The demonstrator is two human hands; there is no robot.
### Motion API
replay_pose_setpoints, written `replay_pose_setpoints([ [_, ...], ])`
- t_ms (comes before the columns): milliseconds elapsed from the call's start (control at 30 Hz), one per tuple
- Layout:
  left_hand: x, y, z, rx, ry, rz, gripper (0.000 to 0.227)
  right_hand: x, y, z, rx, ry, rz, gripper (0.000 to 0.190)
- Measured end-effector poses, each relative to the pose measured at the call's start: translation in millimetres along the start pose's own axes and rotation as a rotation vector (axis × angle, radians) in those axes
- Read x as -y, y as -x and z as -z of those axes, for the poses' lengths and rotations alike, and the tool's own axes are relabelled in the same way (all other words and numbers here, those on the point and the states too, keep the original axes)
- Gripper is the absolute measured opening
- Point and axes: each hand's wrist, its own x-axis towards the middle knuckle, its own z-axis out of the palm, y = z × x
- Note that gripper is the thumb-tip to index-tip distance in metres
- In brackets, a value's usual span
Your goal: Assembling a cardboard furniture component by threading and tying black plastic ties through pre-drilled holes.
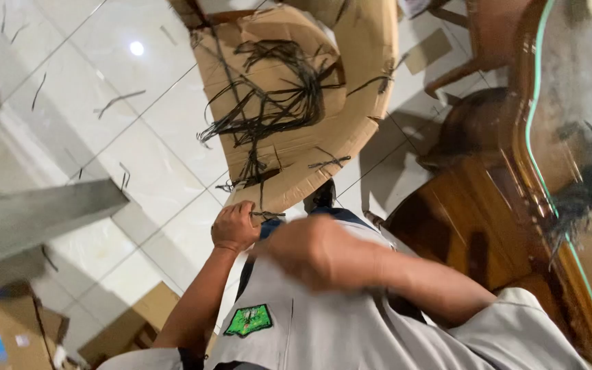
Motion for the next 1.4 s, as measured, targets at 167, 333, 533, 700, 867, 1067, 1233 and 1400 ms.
replay_pose_setpoints([
  [167,-13.5,-16.8,29.2,-0.009,0.005,0.034,0.033,-101.9,87.4,-1.8,0.268,0.256,-0.571,0.025],
  [333,-15.7,-24.3,39.9,-0.035,0.049,0.025,0.029,-155.8,131.8,-5.8,0.427,0.506,-0.818,0.036],
  [533,-8.2,-9.7,18.1,0.061,0.079,0.049,0.031,-156.7,121.0,3.7,0.398,0.370,-0.987,0.038],
  [700,-22.9,-54.5,90.1,0.440,0.351,0.157,0.091,-186.3,101.1,23.5,0.623,0.302,-1.179,0.045],
  [867,-80.3,-57.1,57.7,0.219,0.375,0.344,0.073,-229.5,60.6,71.6,0.810,0.095,-1.117,0.042],
  [1067,-132.2,-107.0,-8.2,0.068,0.181,0.790,0.032,-346.9,-0.4,87.4,0.778,0.164,-1.090,0.036],
  [1233,-135.5,-121.2,-11.1,-0.032,-0.044,0.894,0.028,-524.4,58.6,69.7,0.660,0.223,-1.084,0.042],
  [1400,-132.7,-118.0,-19.4,-0.080,-0.088,0.854,0.030,-604.1,83.5,34.9,0.859,0.246,-1.073,0.043],
])
